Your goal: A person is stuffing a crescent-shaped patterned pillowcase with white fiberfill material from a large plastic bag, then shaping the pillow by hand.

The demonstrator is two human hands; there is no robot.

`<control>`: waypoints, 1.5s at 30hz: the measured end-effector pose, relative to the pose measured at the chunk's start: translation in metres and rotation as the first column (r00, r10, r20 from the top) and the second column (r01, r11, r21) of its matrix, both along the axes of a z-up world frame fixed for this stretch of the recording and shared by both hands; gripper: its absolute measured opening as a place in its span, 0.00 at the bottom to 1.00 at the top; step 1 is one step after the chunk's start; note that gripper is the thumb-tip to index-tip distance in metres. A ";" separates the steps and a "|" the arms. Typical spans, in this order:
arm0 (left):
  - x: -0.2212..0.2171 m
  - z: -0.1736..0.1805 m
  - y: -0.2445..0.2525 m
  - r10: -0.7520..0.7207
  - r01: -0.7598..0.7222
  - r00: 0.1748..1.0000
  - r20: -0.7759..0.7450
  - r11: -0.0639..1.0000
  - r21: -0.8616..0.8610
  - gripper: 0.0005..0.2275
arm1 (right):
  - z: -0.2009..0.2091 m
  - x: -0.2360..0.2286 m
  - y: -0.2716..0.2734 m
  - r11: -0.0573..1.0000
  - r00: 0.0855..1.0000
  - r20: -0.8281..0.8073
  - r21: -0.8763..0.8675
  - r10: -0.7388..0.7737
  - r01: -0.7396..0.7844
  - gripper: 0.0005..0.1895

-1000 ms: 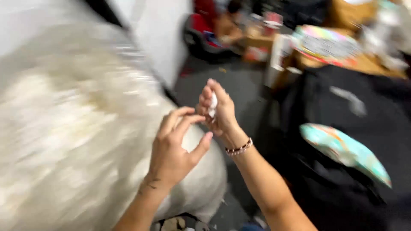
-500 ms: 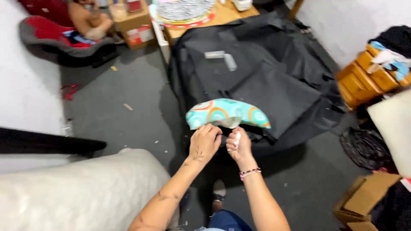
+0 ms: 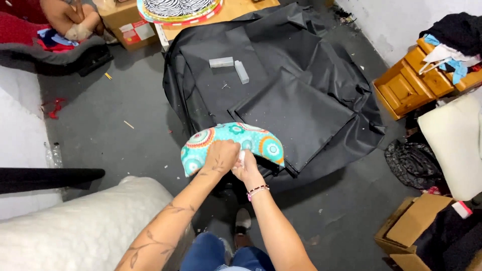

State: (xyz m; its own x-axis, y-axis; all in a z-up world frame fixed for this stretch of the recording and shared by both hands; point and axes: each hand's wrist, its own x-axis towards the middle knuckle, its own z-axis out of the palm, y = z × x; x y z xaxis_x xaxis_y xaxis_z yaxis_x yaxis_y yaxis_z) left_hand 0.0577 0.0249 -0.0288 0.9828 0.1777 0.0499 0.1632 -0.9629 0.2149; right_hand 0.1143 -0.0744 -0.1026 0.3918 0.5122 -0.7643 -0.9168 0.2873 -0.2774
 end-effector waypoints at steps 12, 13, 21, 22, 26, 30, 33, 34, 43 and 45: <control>0.007 0.028 0.013 0.063 -0.134 0.981 -0.182 0.903 -0.409 0.08 | -0.039 0.054 0.015 0.970 0.984 0.175 -0.241 0.012 0.031 0.22; 0.009 0.042 0.021 0.089 -0.165 0.981 -0.174 0.855 -0.491 0.10 | -0.045 0.053 0.021 0.965 0.983 0.182 -0.260 0.014 0.035 0.25; 0.020 0.062 0.083 0.253 -0.342 0.938 -0.239 0.540 -0.769 0.14 | -0.124 0.103 0.096 0.927 0.964 0.265 -0.362 0.000 0.099 0.40; 0.021 0.064 0.089 0.288 -0.376 0.922 -0.257 0.521 -0.766 0.13 | -0.099 0.096 0.096 0.907 0.946 0.258 -0.415 0.196 -0.074 0.36; 0.028 0.063 0.103 0.306 -0.417 0.905 -0.296 0.490 -0.766 0.11 | -0.012 0.081 0.074 0.711 0.696 0.362 -0.634 0.620 -0.304 0.25; 0.030 0.075 0.113 0.230 -0.388 0.920 -0.316 0.436 -0.812 0.10 | -0.051 0.086 0.065 0.597 0.544 0.382 -0.746 0.747 -0.295 0.19; 0.034 0.075 0.120 0.207 -0.396 0.917 -0.340 0.391 -0.831 0.13 | 0.037 0.072 0.069 0.637 0.570 0.388 -0.693 0.724 -0.338 0.27; 0.035 0.074 0.121 0.198 -0.400 0.916 -0.350 0.359 -0.843 0.13 | 0.081 0.066 0.072 0.688 0.626 0.385 -0.632 0.678 -0.358 0.35; 0.027 0.040 0.120 0.208 -0.389 0.919 -0.335 0.337 -0.857 0.12 | 0.001 0.072 0.074 0.625 0.585 0.315 -0.633 0.747 -0.457 0.38; 0.027 0.036 0.118 0.217 -0.369 0.926 -0.308 0.366 -0.854 0.11 | -0.021 0.086 0.087 0.529 0.474 0.300 -0.701 0.828 -0.479 0.33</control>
